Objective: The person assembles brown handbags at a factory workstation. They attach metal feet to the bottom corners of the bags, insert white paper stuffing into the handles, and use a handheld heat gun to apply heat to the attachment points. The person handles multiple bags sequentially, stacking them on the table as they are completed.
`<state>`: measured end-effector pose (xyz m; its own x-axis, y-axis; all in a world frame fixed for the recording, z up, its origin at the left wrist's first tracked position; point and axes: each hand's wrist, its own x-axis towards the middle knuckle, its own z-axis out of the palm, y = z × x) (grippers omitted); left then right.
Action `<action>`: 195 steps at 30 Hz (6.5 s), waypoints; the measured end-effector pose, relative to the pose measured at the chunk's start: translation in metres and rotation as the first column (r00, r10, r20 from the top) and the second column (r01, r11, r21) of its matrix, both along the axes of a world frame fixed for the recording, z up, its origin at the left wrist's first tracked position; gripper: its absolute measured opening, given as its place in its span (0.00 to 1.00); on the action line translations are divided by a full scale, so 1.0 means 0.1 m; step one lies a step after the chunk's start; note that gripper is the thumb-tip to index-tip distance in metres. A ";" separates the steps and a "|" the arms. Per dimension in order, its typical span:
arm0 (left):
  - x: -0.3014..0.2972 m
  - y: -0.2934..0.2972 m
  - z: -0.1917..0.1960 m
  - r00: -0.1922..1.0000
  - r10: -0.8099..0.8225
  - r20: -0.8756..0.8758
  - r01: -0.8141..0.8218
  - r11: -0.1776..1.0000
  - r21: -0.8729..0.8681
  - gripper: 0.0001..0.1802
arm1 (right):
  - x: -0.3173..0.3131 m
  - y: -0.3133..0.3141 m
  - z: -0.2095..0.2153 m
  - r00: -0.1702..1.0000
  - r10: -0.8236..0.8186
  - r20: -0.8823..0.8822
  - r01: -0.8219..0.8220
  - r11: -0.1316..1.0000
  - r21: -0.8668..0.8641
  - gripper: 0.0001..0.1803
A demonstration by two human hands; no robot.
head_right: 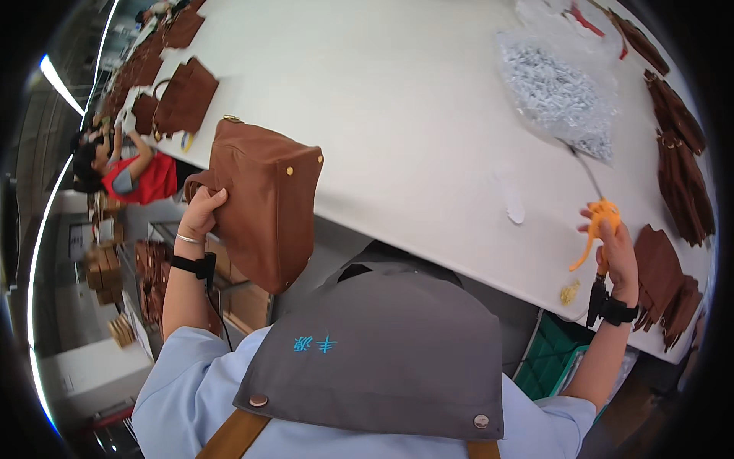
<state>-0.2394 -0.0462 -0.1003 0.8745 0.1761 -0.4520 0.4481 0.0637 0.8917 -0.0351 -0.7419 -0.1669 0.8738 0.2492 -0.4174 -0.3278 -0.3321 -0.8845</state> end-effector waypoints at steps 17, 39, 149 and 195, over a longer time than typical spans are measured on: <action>-1.60 -0.39 -0.47 0.965 0.254 -0.058 -0.252 0.967 0.041 0.32 | -0.43 2.11 0.58 0.320 0.947 -0.013 -0.912 0.305 -0.273 0.16; 5.31 -1.14 -0.77 0.682 -0.690 0.244 -0.395 -0.066 0.916 0.18 | -0.99 1.37 0.25 0.948 -0.167 -0.270 0.044 0.912 -0.409 0.12; 0.52 -1.44 -0.43 0.928 -0.092 0.360 0.286 0.795 -0.535 0.41 | -1.56 2.65 1.48 0.214 0.108 0.971 0.283 0.944 -0.167 0.08; 0.46 -1.44 -0.48 0.908 -0.110 0.404 0.331 0.780 -0.531 0.31 | -1.16 2.46 1.41 0.320 0.089 0.943 0.206 0.965 -0.161 0.05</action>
<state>-0.1930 -0.1900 -0.1482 0.9685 -0.2370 -0.0765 0.1986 0.5496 0.8115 -0.1515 -0.4961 -0.0262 0.7170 0.2160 0.6627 0.6446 -0.5673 -0.5125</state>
